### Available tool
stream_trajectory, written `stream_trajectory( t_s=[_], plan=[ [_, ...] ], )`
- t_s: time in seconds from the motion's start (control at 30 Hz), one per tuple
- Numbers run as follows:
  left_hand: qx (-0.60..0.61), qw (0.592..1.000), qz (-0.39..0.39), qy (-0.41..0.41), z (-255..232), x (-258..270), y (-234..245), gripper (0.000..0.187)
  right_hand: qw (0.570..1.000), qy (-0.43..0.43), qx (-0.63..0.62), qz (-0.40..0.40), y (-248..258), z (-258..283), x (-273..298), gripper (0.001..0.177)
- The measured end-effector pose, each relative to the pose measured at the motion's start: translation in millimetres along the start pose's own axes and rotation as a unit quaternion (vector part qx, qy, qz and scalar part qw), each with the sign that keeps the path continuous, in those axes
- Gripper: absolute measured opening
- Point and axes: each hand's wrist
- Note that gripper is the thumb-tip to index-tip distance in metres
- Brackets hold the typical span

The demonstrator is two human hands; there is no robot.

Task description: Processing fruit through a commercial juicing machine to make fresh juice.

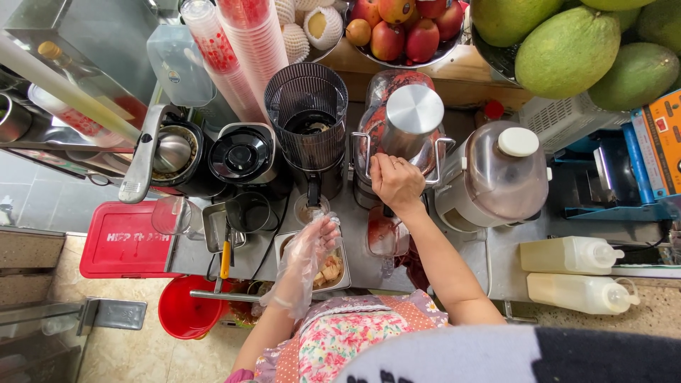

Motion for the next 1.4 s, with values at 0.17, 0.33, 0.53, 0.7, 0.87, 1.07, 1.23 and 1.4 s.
stream_trajectory(
  t_s=[0.17,0.33,0.53,0.7,0.87,1.07,1.23,1.4],
  plan=[
    [-0.003,1.0,-0.015,-0.002,-1.8,7.2,-7.0,0.031,1.0,-0.002,-0.001,-0.006,-1.0,0.0,1.0,0.014],
    [-0.01,1.0,-0.013,-0.006,-0.5,3.4,-2.4,0.031,1.0,0.004,0.001,-0.011,0.5,0.6,-0.5,0.014],
    [0.012,1.0,-0.018,0.01,-2.8,4.2,-5.6,0.03,1.0,-0.005,0.003,0.005,2.0,1.6,-2.0,0.014],
    [0.012,1.0,-0.007,-0.004,-1.6,7.9,-7.3,0.031,1.0,-0.001,-0.001,-0.011,3.6,2.6,-1.0,0.012],
    [-0.001,1.0,-0.013,0.006,3.3,-5.9,3.4,0.031,1.0,0.001,-0.003,-0.012,0.2,0.4,-1.7,0.012],
    [0.002,1.0,-0.003,0.003,1.2,-5.9,4.8,0.031,1.0,-0.001,-0.004,0.001,0.7,1.1,-0.5,0.013],
    [0.001,1.0,-0.011,0.007,4.4,-3.4,2.8,0.031,1.0,0.001,-0.006,-0.005,1.4,0.9,-0.6,0.013],
    [0.003,1.0,-0.011,0.007,5.0,-3.9,4.4,0.032,1.0,-0.002,-0.003,0.0,1.6,0.8,-1.0,0.013]
  ],
)
Point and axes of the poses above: each hand's wrist, its own x-axis away from the middle knuckle, its own y-axis out of the back of the hand, z = x × y, and after that the axes turned 2 degrees about x, right-handed
